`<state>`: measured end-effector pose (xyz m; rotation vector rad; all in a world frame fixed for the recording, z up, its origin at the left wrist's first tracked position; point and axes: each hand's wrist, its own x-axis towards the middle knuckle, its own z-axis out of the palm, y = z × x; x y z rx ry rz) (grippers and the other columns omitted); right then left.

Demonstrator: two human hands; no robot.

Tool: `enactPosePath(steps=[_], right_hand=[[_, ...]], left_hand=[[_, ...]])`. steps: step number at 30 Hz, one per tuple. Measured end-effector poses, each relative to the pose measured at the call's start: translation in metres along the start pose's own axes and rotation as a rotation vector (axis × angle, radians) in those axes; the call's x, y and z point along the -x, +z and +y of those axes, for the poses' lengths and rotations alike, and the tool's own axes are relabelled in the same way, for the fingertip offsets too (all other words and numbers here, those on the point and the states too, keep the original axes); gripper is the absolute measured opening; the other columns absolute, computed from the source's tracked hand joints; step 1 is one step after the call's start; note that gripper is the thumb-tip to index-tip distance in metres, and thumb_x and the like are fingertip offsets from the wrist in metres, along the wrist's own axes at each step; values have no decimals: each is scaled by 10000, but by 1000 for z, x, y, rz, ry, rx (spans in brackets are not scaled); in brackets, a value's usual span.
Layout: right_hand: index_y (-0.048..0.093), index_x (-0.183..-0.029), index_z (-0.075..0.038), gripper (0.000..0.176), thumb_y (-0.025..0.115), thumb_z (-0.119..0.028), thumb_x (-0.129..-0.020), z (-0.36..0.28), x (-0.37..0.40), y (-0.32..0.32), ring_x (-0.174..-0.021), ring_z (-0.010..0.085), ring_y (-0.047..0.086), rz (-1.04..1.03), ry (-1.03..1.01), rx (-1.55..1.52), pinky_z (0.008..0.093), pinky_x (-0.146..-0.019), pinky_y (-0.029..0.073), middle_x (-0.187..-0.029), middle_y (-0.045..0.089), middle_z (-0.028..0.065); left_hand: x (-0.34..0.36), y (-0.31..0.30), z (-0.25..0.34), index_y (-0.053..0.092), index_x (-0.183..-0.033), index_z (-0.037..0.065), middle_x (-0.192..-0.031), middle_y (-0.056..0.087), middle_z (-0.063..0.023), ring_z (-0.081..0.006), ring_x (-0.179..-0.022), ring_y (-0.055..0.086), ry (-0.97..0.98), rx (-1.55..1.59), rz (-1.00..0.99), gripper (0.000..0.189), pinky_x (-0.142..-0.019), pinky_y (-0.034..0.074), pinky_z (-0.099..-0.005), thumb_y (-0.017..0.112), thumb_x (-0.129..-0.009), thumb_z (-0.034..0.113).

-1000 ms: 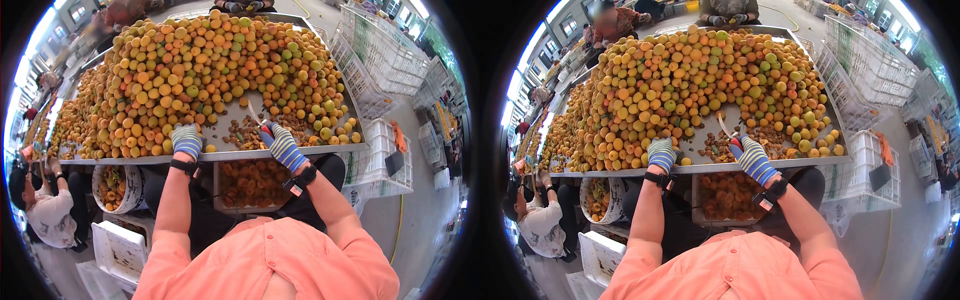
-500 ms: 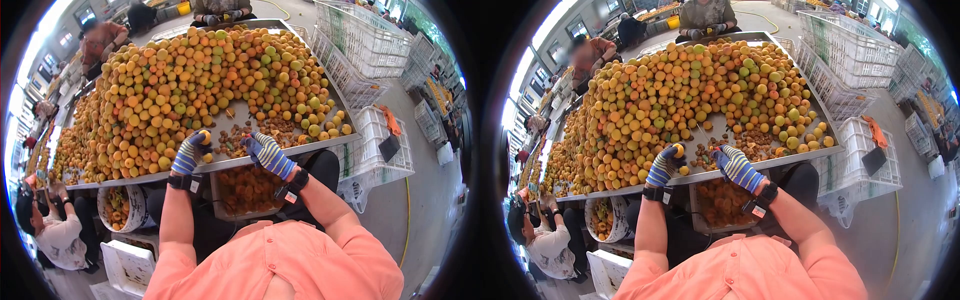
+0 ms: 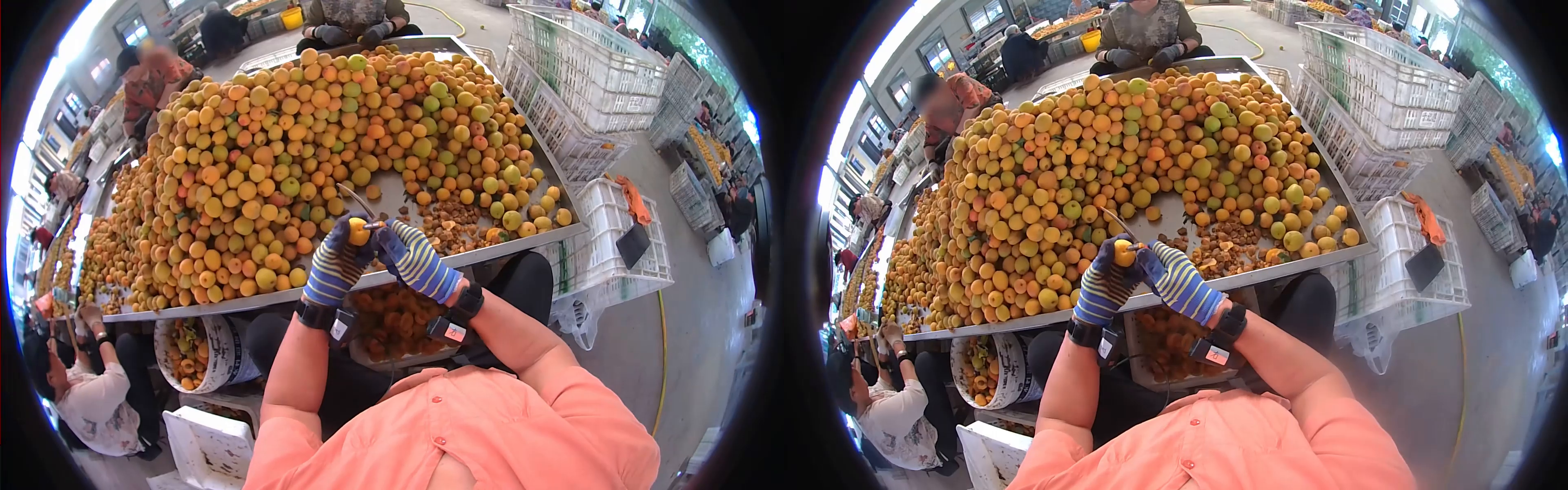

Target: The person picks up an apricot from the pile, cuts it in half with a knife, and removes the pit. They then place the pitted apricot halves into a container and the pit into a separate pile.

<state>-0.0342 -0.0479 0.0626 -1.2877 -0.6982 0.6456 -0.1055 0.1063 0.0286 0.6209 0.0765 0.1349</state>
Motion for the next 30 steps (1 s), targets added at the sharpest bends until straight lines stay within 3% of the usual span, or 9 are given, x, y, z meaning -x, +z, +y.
enactPosePath(steps=[5, 11, 14, 19, 22, 23, 26, 27, 30], right_hand=[[570, -1049, 33, 281, 499, -224, -962, -7, -4, 5, -706, 84, 525, 10, 64, 26, 257, -606, 452, -770, 611, 68], [574, -981, 47, 328, 490, -268, -952, 23, -10, 0, -717, 366, 604, 114, -171, 504, 389, -617, 464, -790, 612, 248], [579, -958, 41, 334, 491, -281, -947, 24, -10, 2, -743, 417, 585, 137, -149, 456, 415, -612, 458, -781, 605, 260], [591, -999, 31, 308, 458, -244, -962, 26, -13, 10, -715, 364, 595, 204, -280, 524, 382, -626, 458, -774, 622, 227], [593, -1037, 32, 344, 427, -263, -976, 13, -16, 14, -681, 281, 603, 87, 93, 188, 351, -629, 462, -749, 634, 169], [589, -923, -24, 394, 392, -360, -985, 42, -24, 11, -517, 157, 516, 114, -353, 457, 309, -480, 418, -632, 563, 42], [466, -799, -118, 392, 417, -474, -954, 5, -18, 2, -384, 29, 307, -178, 658, -865, 204, -348, 256, -532, 323, -105], [386, -730, -167, 410, 396, -516, -946, 11, -26, -1, -368, 13, 215, -319, 688, -1042, 181, -328, 194, -529, 258, -116], [414, -746, -164, 400, 406, -511, -944, 12, -25, -5, -373, 13, 235, -409, 662, -1187, 175, -332, 200, -522, 259, -117]], left_hand=[[0, 2, -6, 542, -1110, 42, -1068, 604, -101, -238, -977, 607, 3, -26, 38, 381, -843, 525, -414, 563, -905, 361], [0, -9, -11, 542, -1105, 48, -1043, 610, -96, -221, -951, 620, 70, -108, 75, 365, -824, 540, -378, 548, -916, 360], [-2, -10, -16, 533, -1109, 53, -1027, 609, -91, -201, -945, 621, 108, -181, 103, 356, -821, 548, -356, 540, -922, 356], [-14, -15, -23, 526, -1076, 80, -959, 587, -49, -127, -824, 595, 241, -407, 181, 298, -716, 521, -258, 535, -932, 340], [-15, -11, -20, 522, -1060, 92, -924, 571, -24, -94, -771, 560, 294, -560, 250, 273, -671, 488, -226, 535, -935, 334], [-16, -8, -20, 521, -1057, 96, -913, 567, -17, -86, -757, 548, 316, -596, 279, 266, -661, 476, -220, 536, -935, 333], [-19, -1, -19, 520, -1054, 97, -896, 564, -6, -84, -766, 543, 370, -559, 289, 272, -688, 481, -233, 544, -931, 338], [-20, 2, -18, 525, -1060, 99, -885, 578, -15, -106, -767, 559, 369, -515, 257, 301, -706, 489, -251, 545, -924, 367], [-24, 4, -16, 537, -1066, 97, -877, 597, -30, -139, -764, 578, 232, -105, 167, 332, -719, 499, -270, 542, -918, 394]])
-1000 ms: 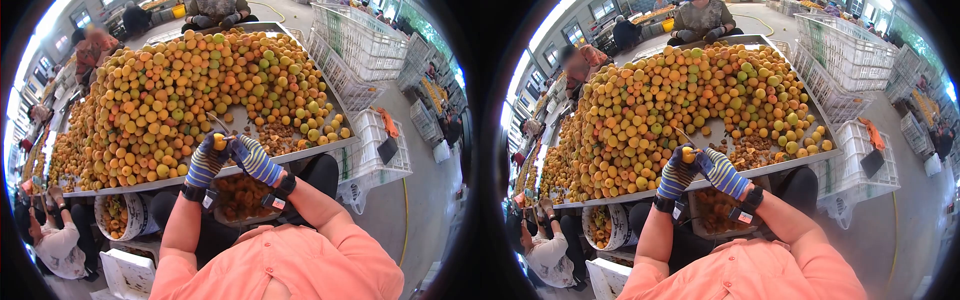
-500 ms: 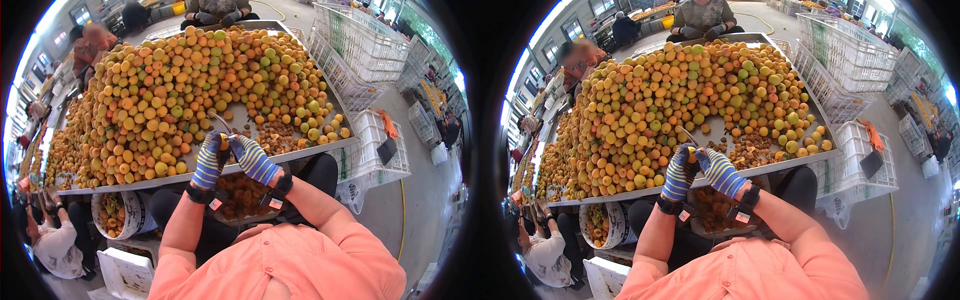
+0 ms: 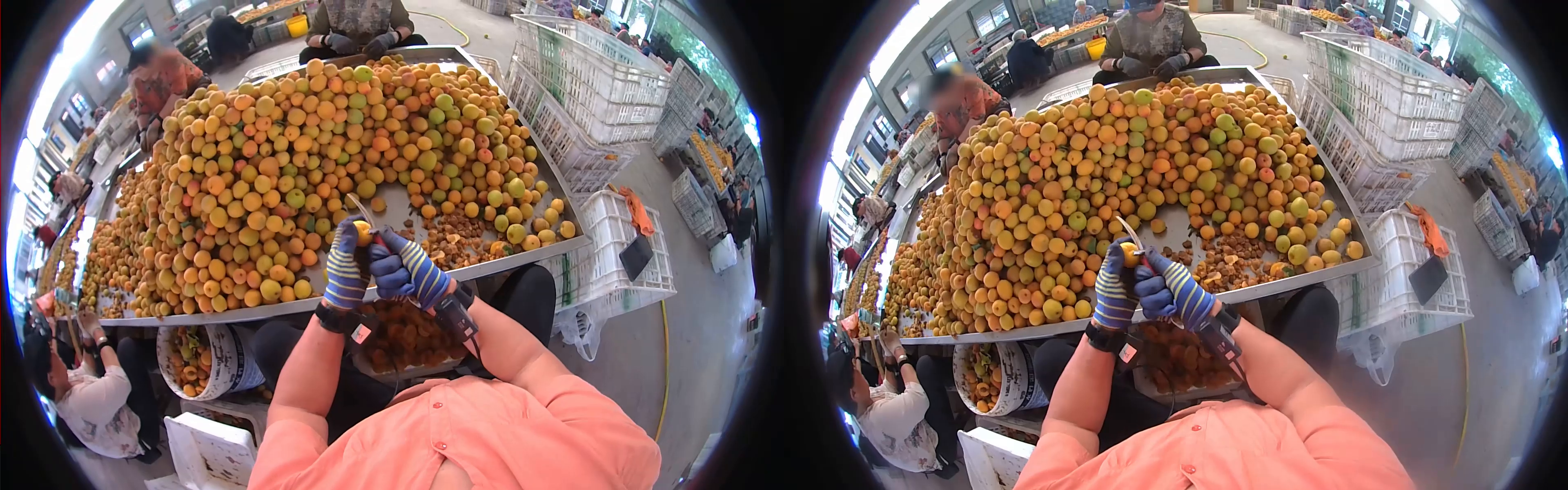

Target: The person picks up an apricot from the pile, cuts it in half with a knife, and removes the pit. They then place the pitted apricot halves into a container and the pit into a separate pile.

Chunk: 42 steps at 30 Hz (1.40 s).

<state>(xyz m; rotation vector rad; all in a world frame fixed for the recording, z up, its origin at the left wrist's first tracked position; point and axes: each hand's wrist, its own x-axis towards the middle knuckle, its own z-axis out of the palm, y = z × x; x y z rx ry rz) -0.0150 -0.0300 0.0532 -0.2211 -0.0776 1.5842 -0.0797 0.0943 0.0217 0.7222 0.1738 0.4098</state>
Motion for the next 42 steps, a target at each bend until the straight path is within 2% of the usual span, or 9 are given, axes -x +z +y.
enactPosePath(steps=[5, 13, 16, 19, 26, 27, 30, 36, 42], right_hand=[[471, -743, -145, 412, 406, -492, -955, 13, 11, 26, -383, 27, 291, 505, -251, 692, 192, -350, 216, -523, 364, -91], [585, -897, 14, 283, 446, -219, -979, 17, -1, -15, -564, 94, 412, 559, -811, 1517, 265, -499, 364, -632, 509, 5], [589, -965, 40, 267, 454, -190, -969, 18, 4, -15, -587, 156, 491, 611, -659, 1469, 309, -543, 419, -670, 576, 91], [605, -957, 52, 345, 509, -279, -936, 22, 5, -18, -738, 399, 601, 629, -851, 1594, 404, -628, 461, -782, 622, 252], [603, -886, 40, 416, 478, -352, -940, 8, 17, 6, -672, 422, 564, 684, -570, 1858, 460, -583, 419, -671, 572, 259], [591, -972, 48, 307, 458, -227, -950, 4, 22, 21, -748, 413, 576, 710, -376, 1920, 445, -607, 433, -763, 590, 267], [596, -907, 49, 310, 470, -232, -945, -8, 22, 11, -764, 419, 568, 469, -525, 2190, 454, -597, 416, -792, 590, 281], [598, -934, 26, 391, 480, -346, -931, 3, 7, 8, -766, 423, 584, 801, -687, 1932, 481, -654, 442, -772, 610, 256], [593, -888, 27, 398, 467, -348, -935, -1, 12, 9, -726, 419, 583, 718, -537, 2086, 479, -639, 449, -719, 603, 249]], left_hand=[[-7, -5, 2, 579, -1025, 66, -935, 630, -72, -205, -857, 611, -29, 191, 71, 328, -788, 512, -354, 571, -903, 370], [-8, -4, -1, 572, -1049, 74, -957, 628, -75, -202, -887, 607, -45, 169, 18, 317, -796, 509, -342, 612, -882, 341], [-4, -2, 2, 572, -1052, 75, -961, 627, -69, -198, -891, 606, -46, 127, -12, 311, -794, 509, -340, 615, -882, 332], [-2, 1, 4, 570, -1061, 74, -967, 624, -71, -195, -894, 605, -54, 131, -24, 305, -800, 508, -340, 613, -886, 321], [-10, -6, 9, 474, -1180, 51, -955, 592, -94, -192, -874, 594, 13, -84, -111, 385, -799, 504, -332, 607, -894, 272], [-13, -7, 11, 448, -1201, 48, -953, 587, -93, -188, -869, 592, 53, -229, -73, 406, -792, 505, -327, 606, -894, 261], [-15, -9, 8, 419, -1215, 41, -968, 583, -96, -185, -885, 586, 142, -345, -45, 428, -757, 517, -310, 606, -894, 254], [-7, 16, 11, 534, -1103, -28, -1060, 600, -127, -256, -981, 590, -211, 332, -126, 543, -887, 482, -377, 555, -883, 468], [-9, -3, 14, 458, -1192, -24, -1098, 587, -180, -276, -1043, 589, -23, -216, -72, 457, -890, 507, -371, 657, -853, 207]])
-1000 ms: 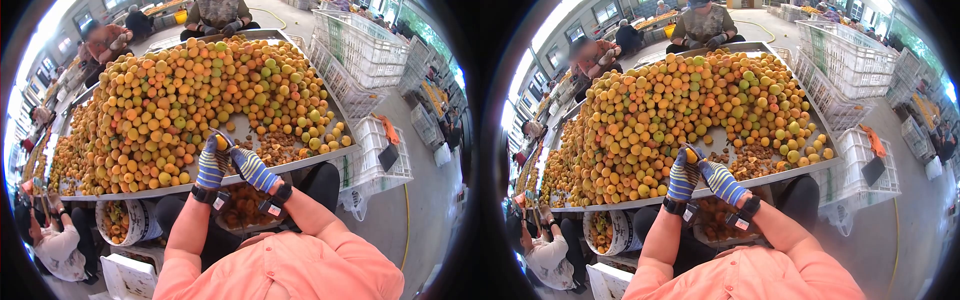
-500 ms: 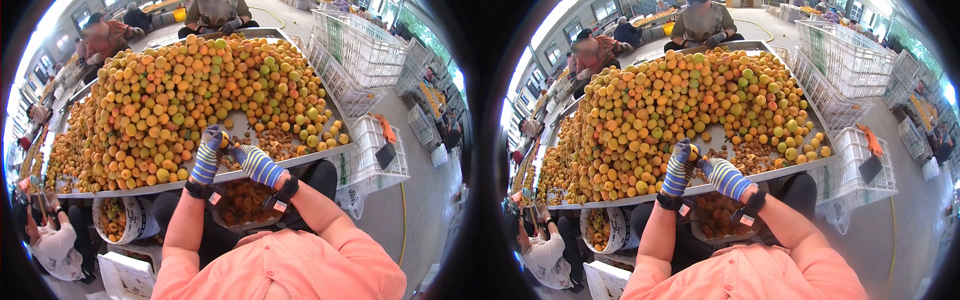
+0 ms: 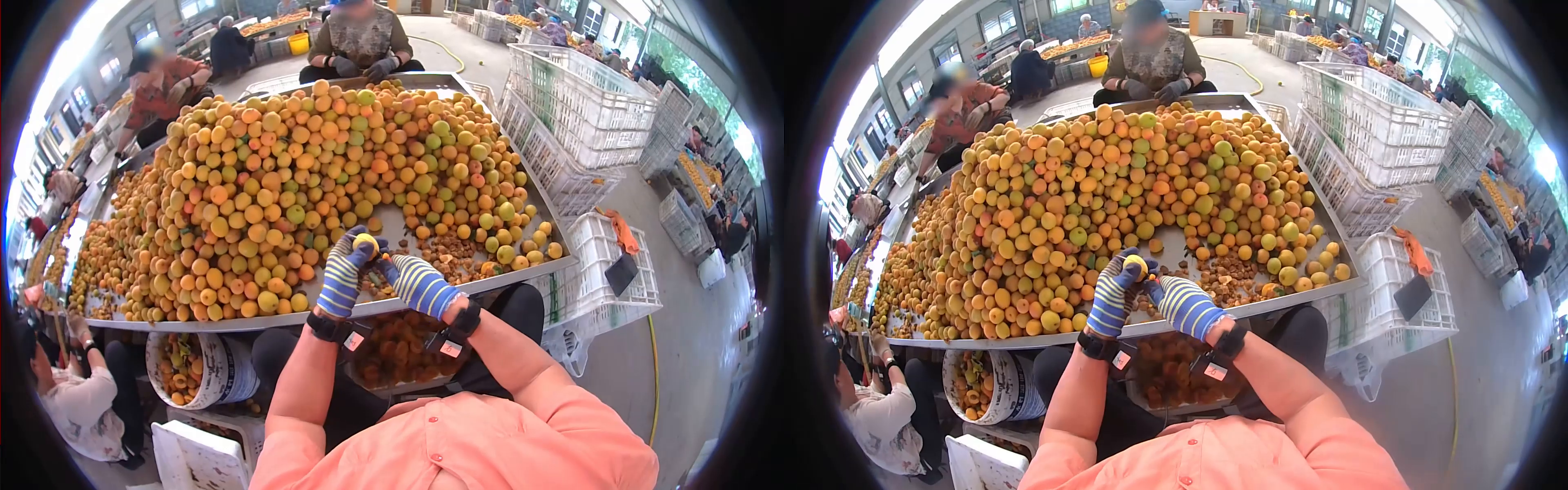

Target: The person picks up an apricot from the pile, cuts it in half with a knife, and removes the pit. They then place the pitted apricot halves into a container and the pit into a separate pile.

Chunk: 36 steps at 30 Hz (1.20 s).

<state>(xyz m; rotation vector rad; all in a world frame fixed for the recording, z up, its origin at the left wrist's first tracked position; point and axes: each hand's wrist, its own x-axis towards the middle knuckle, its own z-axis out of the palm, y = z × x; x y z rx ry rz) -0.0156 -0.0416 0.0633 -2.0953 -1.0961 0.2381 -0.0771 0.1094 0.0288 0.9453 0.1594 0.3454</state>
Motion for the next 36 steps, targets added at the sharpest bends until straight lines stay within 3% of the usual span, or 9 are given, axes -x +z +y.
enactPosePath(steps=[5, 8, 13, 17, 18, 20, 24, 27, 36], right_hand=[[602, -892, 23, 410, 473, -365, -931, 1, 2, 2, -716, 411, 590, 66, -6, 8, 469, -620, 453, -704, 603, 246], [595, -914, 22, 402, 487, -366, -926, -6, 2, 3, -723, 402, 597, 110, 40, 38, 462, -619, 456, -714, 609, 241], [594, -917, 25, 375, 506, -339, -919, -5, 5, 7, -705, 404, 592, 101, 57, 99, 463, -621, 456, -698, 606, 235], [601, -862, 36, 342, 514, -290, -919, 3, 6, -2, -690, 408, 583, 75, 6, 11, 463, -600, 441, -687, 594, 248], [604, -858, 37, 326, 517, -271, -920, 10, 5, -3, -684, 410, 581, 87, -31, -9, 462, -592, 437, -686, 592, 251], [612, -892, 48, 306, 521, -244, -916, 16, 5, -2, -705, 413, 584, 78, -22, -67, 459, -602, 435, -721, 601, 258], [627, -935, 10, 343, 500, -309, -928, 8, 12, -1, -772, 408, 597, 57, 102, -121, 456, -651, 451, -786, 618, 251], [625, -945, -1, 388, 473, -358, -936, 7, 15, 3, -784, 403, 600, 1, 126, 40, 468, -663, 453, -784, 620, 247], [613, -879, 28, 320, 505, -270, -923, 9, 17, -4, -705, 402, 588, 24, 33, -27, 470, -602, 436, -703, 597, 248]], left_hand=[[-2, 8, -1, 430, -1212, -14, -1189, 535, -233, -291, -1058, 576, 91, 262, -126, 499, -920, 486, -404, 662, -845, 233], [3, 10, -4, 446, -1195, -14, -1186, 541, -215, -290, -1047, 573, -251, 663, -82, 514, -943, 464, -407, 631, -864, 333], [-1, 2, -9, 550, -1086, -8, -990, 626, -113, -212, -897, 614, -83, 361, -113, 403, -808, 515, -306, 581, -903, 349], [-5, 3, 3, 602, -1018, 5, -901, 631, -24, -93, -819, 584, 85, -505, 94, 282, -754, 486, -227, 586, -912, 266], [-5, 6, 3, 601, -1050, 49, -816, 603, 29, -13, -615, 492, 198, -539, 41, 242, -487, 395, -173, 589, -908, 245], [-1, 10, 7, 595, -1045, 10, -934, 635, -45, -116, -825, 595, 68, -444, 74, 312, -748, 489, -239, 586, -911, 292], [8, 22, -10, 554, -1084, 5, -1009, 619, -140, -254, -932, 600, -197, 564, -59, 436, -819, 516, -382, 605, -875, 385], [6, 9, -22, 535, -1058, -13, -1031, 589, -159, -268, -931, 585, -251, 664, 16, 409, -820, 520, -395, 617, -873, 342], [-1, 10, -11, 526, -1132, 9, -965, 629, -142, -231, -861, 618, 53, -248, 165, 311, -759, 536, -356, 584, -907, 215]])
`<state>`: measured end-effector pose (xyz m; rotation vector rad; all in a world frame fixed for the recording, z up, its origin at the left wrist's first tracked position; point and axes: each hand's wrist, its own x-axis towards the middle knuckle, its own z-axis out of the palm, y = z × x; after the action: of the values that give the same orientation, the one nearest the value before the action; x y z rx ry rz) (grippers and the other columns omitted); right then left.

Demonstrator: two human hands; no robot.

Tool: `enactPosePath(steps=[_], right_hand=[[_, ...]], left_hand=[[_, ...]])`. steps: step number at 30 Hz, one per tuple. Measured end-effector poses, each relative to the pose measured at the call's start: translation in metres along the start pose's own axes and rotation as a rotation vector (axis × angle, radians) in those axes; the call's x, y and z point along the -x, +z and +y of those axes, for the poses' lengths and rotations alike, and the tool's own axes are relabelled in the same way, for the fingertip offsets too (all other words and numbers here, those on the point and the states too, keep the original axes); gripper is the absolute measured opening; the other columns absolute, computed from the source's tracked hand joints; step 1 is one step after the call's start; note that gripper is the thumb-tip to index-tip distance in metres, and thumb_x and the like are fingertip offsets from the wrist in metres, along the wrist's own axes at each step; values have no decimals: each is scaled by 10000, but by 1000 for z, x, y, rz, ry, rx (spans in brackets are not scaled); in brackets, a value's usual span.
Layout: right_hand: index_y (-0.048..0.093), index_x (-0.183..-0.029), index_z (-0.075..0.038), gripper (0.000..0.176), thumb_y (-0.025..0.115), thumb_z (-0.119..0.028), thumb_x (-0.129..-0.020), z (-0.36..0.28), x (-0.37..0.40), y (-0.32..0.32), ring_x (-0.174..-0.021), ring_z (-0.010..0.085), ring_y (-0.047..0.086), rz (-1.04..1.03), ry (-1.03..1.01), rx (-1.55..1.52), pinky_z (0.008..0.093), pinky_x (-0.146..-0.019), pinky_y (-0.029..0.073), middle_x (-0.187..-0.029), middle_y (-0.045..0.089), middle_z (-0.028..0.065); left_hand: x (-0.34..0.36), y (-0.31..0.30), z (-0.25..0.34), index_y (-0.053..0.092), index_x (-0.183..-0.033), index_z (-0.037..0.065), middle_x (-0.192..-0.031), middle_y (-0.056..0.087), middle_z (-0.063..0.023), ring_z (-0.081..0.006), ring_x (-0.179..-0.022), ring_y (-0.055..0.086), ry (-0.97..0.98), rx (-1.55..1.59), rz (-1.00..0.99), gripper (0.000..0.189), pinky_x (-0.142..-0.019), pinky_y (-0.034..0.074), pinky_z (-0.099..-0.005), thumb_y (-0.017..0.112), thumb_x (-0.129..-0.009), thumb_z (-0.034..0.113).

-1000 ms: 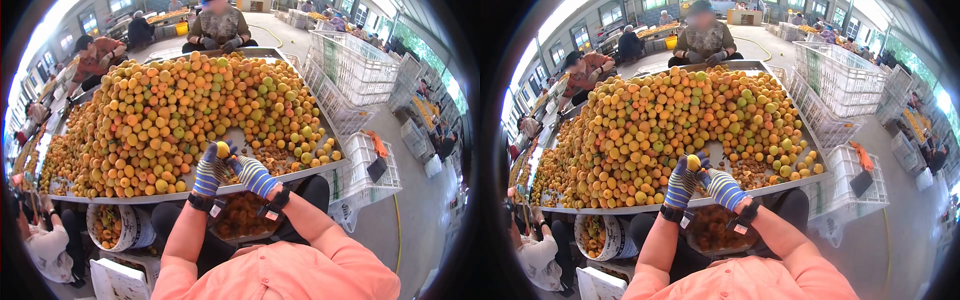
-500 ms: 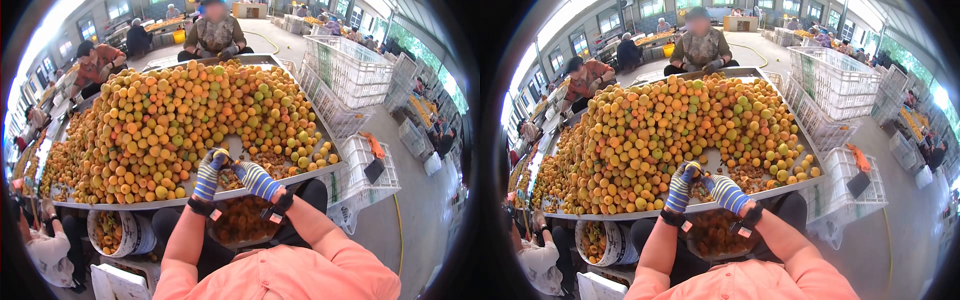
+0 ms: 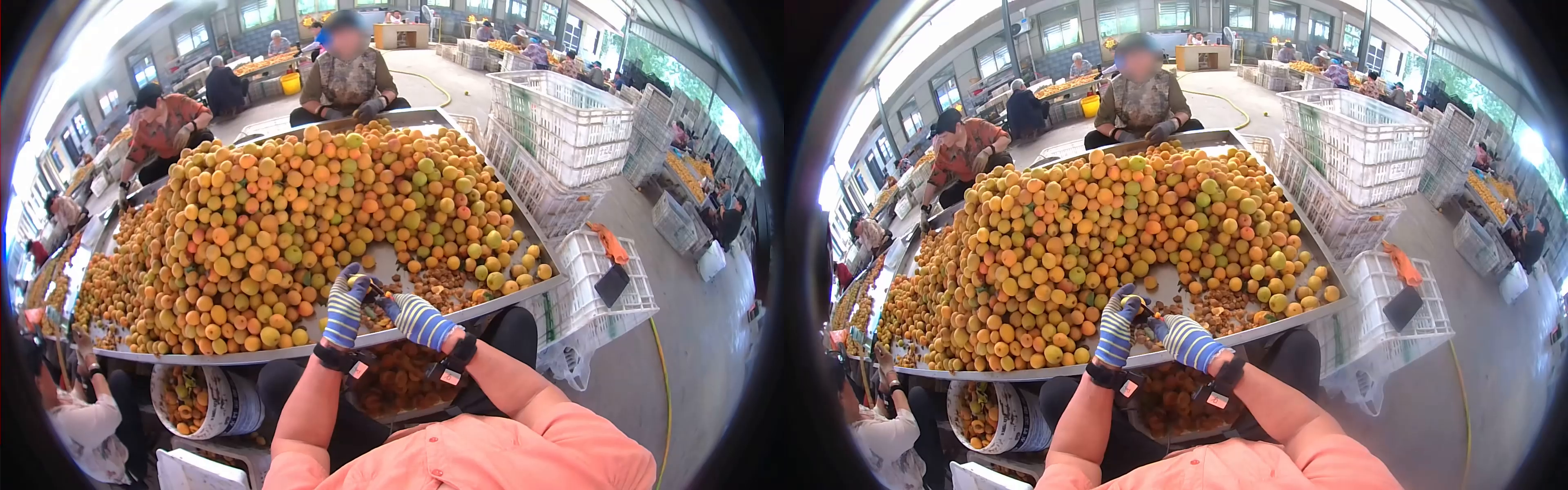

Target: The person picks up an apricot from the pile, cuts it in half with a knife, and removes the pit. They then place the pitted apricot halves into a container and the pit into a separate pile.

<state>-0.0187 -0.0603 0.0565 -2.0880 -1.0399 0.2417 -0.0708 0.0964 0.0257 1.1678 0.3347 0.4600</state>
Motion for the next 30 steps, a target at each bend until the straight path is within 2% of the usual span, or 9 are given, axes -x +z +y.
enactPosePath(steps=[4, 5, 9, 12, 13, 17, 20, 25, 30], right_hand=[[613, -885, 24, 357, 488, -307, -929, 1, 0, 2, -721, 399, 593, -16, 34, 67, 472, -622, 445, -726, 605, 246], [613, -885, 22, 374, 481, -325, -931, 1, 0, 3, -725, 400, 594, -35, 58, 85, 473, -628, 446, -730, 606, 245], [613, -878, 12, 412, 469, -370, -931, 1, 3, 17, -738, 401, 597, -75, 81, 130, 471, -649, 460, -737, 613, 239], [614, -872, 8, 403, 478, -368, -923, -5, 5, 19, -733, 406, 597, -83, 97, 147, 472, -645, 468, -728, 614, 237], [613, -871, 8, 398, 480, -363, -922, -5, 4, 18, -730, 407, 597, -81, 89, 137, 474, -642, 467, -724, 613, 238], [616, -856, 11, 388, 469, -340, -929, -8, -3, 14, -726, 415, 591, -100, 61, 81, 480, -632, 456, -719, 607, 246], [617, -882, 25, 417, 460, -358, -937, -15, -5, 8, -742, 413, 593, -128, 82, 56, 478, -640, 453, -733, 610, 249], [606, -918, 20, 392, 474, -348, -932, -10, -8, 19, -769, 406, 602, -39, 20, 69, 467, -667, 466, -764, 622, 248], [601, -940, 24, 362, 481, -317, -926, -11, -5, 22, -781, 400, 606, -103, 96, 104, 466, -677, 474, -774, 628, 243]], left_hand=[[4, -1, -8, 497, -1148, 6, -1010, 611, -176, -239, -848, 612, -138, 601, -98, 373, -773, 536, -336, 580, -910, 281], [6, -1, -10, 489, -1134, 20, -1021, 598, -188, -268, -849, 601, -312, 845, -73, 406, -784, 529, -369, 576, -904, 342], [12, 5, -7, 483, -1072, 20, -971, 588, -190, -303, -813, 596, -370, 848, 206, 363, -765, 533, -427, 576, -905, 329], [8, -5, -18, 453, -1151, 5, -1096, 537, -222, -330, -939, 563, -328, 710, 224, 388, -855, 502, -463, 567, -913, 289], [8, -9, -16, 419, -1212, -6, -1092, 553, -228, -306, -876, 593, -267, 641, 157, 360, -800, 531, -438, 545, -925, 171], [4, -11, -25, 338, -1312, -21, -1049, 618, -199, -229, -784, 638, 80, 67, 144, 458, -664, 565, -320, 543, -913, 73], [2, -10, -19, 343, -1301, -25, -1055, 621, -191, -218, -798, 639, 194, 9, 167, 482, -671, 565, -315, 581, -896, 87], [10, -13, -17, 503, -1093, 32, -1028, 601, -174, -294, -927, 600, -292, 884, 12, 353, -798, 539, -392, 629, -876, 281], [13, -6, -14, 488, -1148, 11, -1067, 588, -192, -297, -925, 607, -252, 700, 127, 357, -804, 539, -405, 597, -899, 242]])
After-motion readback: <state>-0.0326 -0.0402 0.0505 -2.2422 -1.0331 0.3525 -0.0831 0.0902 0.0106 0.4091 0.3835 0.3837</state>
